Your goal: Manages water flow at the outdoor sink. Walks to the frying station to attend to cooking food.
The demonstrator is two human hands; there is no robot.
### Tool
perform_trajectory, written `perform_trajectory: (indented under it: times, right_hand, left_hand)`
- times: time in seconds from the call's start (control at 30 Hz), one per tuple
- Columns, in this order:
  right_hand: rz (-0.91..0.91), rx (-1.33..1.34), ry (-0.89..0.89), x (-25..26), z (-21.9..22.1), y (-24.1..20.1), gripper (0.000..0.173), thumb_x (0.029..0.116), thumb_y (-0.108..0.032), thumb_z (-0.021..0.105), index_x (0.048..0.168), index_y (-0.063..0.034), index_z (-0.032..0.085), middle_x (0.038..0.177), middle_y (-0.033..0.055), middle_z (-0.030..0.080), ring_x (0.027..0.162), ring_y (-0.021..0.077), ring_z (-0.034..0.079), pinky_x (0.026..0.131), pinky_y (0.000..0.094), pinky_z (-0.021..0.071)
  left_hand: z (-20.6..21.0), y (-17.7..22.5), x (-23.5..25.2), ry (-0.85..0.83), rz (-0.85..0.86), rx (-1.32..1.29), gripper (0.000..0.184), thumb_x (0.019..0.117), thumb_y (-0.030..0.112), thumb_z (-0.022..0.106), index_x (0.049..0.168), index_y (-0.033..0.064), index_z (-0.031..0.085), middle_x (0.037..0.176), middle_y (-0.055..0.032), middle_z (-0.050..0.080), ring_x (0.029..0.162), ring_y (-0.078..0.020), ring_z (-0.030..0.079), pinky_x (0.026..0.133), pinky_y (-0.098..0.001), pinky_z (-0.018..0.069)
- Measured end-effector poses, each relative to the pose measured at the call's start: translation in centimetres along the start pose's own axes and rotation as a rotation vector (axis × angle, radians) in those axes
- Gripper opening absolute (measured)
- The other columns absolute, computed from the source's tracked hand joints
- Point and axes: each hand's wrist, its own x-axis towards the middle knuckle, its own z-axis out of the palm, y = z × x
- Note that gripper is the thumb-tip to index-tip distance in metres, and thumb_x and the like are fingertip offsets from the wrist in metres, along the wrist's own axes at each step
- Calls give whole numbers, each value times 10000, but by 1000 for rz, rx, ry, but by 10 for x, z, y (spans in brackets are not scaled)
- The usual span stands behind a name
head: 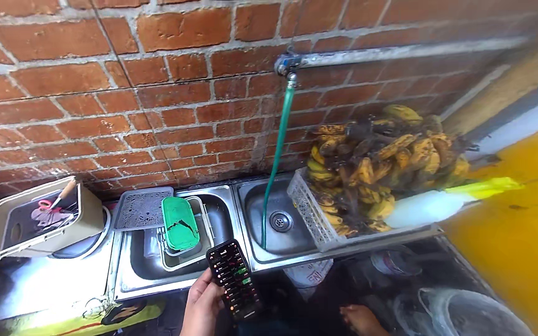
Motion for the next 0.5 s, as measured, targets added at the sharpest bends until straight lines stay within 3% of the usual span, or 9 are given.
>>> perform_trajectory:
  times: [0.07,0.2,0.33,0.5]
  right_hand:
    - [41,99,38,2,-14,7,366,1075,-320,551,1259,-25,665,1029,143,709,798,220,662,735,414,552]
    - [44,281,68,-2,-22,15,339,1064,-311,584,1245,-37,670,997,121,710,757,199,656,698,387,553]
    - [75,328,-23,10,-24,43,341,1059,-326,597,1252,-55,669,956,99,711,710,175,656,656,353,557]
    - [136,409,-41,17,-51,96,361,1068,-337,576,1268,-48,659,970,102,704,735,177,653,680,358,555]
  left_hand:
    - [12,-4,8,-36,-10,35,395,928,12,409,1273,-56,589,1096,-208,713,919,-252,727,778,-409,622]
    - [44,-20,26,-110,-20,75,380,925,0,416,1255,-61,595,1086,-207,718,916,-250,729,774,-408,622]
    - [95,-37,41,-153,-69,93,390,916,-22,429,1277,-69,568,1095,-215,716,944,-270,730,810,-440,623]
    - [162,-67,60,-264,-124,105,404,885,-22,439,1268,-74,559,1096,-218,714,953,-275,729,828,-447,620]
